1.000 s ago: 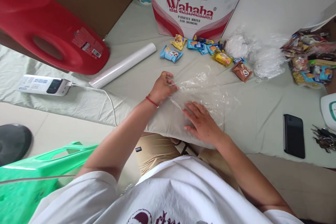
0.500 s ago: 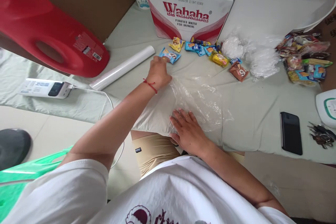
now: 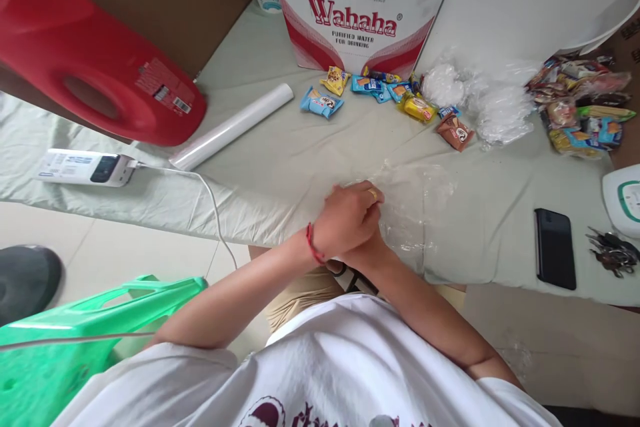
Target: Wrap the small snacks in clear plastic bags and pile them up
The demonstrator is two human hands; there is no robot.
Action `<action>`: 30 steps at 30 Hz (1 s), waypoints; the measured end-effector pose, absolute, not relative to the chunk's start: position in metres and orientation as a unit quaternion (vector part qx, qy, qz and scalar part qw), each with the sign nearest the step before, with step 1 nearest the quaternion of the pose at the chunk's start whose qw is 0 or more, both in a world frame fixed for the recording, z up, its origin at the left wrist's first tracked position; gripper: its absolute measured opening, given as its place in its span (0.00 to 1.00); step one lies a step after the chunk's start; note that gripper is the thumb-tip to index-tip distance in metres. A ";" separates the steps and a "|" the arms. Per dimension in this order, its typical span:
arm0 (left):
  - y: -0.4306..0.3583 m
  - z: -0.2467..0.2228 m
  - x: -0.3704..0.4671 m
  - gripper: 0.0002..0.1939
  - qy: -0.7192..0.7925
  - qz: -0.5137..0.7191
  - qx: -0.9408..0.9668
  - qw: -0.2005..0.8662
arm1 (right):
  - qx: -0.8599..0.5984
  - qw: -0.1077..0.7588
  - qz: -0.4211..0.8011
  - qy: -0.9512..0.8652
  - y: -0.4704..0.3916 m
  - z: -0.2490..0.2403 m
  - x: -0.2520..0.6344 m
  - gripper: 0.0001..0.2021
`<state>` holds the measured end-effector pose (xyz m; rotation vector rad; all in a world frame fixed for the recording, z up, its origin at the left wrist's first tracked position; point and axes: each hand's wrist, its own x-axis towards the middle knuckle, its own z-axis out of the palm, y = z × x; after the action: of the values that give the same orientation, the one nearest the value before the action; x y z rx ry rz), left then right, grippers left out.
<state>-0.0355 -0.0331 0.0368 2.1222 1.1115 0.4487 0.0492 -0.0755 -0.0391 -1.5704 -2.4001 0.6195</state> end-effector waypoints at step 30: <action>0.005 -0.045 -0.068 0.35 0.579 0.077 0.800 0.135 | -0.737 0.340 0.204 -0.546 -0.073 -0.002 0.226 0.18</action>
<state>-0.0675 0.0052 -0.0450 2.3193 1.6784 0.2244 0.2263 -0.0731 -0.0018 -1.9192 -1.4222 0.5314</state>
